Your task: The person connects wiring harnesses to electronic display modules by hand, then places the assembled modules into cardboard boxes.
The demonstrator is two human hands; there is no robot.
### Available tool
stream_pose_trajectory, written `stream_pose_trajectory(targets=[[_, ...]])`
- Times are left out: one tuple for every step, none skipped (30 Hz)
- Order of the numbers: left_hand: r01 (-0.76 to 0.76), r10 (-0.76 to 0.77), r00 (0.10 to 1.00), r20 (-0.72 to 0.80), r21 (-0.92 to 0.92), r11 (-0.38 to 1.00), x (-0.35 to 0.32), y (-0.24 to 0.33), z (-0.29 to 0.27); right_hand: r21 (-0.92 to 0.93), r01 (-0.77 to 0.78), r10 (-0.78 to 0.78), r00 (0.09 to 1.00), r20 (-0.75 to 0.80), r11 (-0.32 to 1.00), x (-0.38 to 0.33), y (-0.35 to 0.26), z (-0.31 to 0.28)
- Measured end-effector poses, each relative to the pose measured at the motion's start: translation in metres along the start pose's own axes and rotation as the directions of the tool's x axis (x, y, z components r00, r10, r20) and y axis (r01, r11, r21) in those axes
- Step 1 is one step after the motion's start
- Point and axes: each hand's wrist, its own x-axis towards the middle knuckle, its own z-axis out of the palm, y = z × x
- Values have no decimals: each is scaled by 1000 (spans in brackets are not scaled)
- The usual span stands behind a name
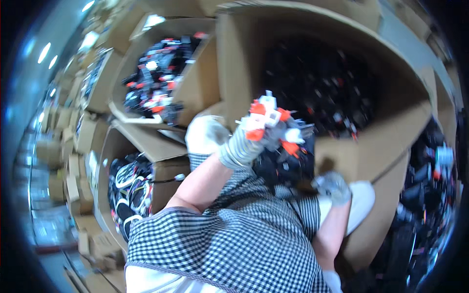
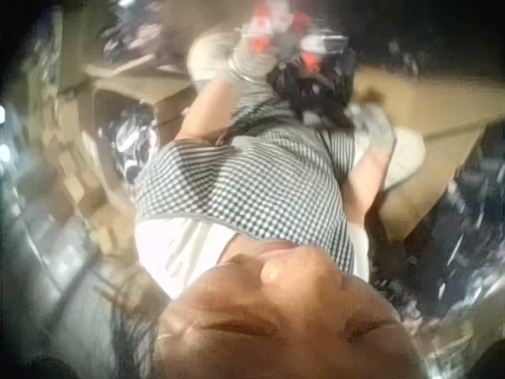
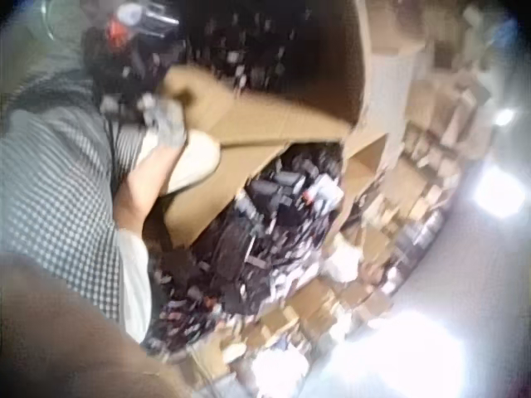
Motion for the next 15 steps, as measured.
stream_pose_trajectory(targets=[[-135,133,990,-40,-75,988,-8,10,-12,12,-96,96,995,17,995,7,6,-8],[-268,259,963,-78,-140,953,-18,17,-25,19,-196,195,980,28,980,17,13,-10],[-362,358,932,-55,-65,930,-20,32,-40,-84,-103,104,995,0,991,18,18,-6],[-336,325,942,-83,-225,915,-32,54,-46,-180,-6,1,1000,-26,984,18,18,-3],[-396,360,916,-176,-268,878,-38,79,-51,-197,7,-3,1000,22,980,22,17,6],[-454,387,886,-254,-314,834,-37,100,-60,-160,17,-29,997,-73,987,23,16,16],[-510,467,855,-227,-205,835,-36,122,-83,-124,24,-43,987,-156,992,25,11,22],[-563,541,822,-180,-103,820,-32,143,-112,-144,37,-55,991,-122,989,29,10,16],[-587,569,802,-185,-60,807,-22,162,-134,-235,8,-31,995,-94,972,33,14,5],[-608,595,781,-188,-12,794,-13,183,-156,-322,-15,-6,998,-66,947,37,19,-2],[-647,618,751,-231,-73,759,-1,201,-175,-346,25,-41,998,-39,938,40,24,-7],[-683,635,722,-273,-134,718,11,218,-194,-355,40,-47,999,-11,934,42,25,-7],[-649,628,694,-352,70,757,13,235,-214,-297,-20,4,998,-56,955,42,26,-4],[-576,628,652,-426,260,775,16,255,-235,-236,-79,56,993,-101,969,41,26,-3],[-543,687,533,-494,422,726,22,274,-282,-250,-92,63,991,-120,964,45,27,-3]])
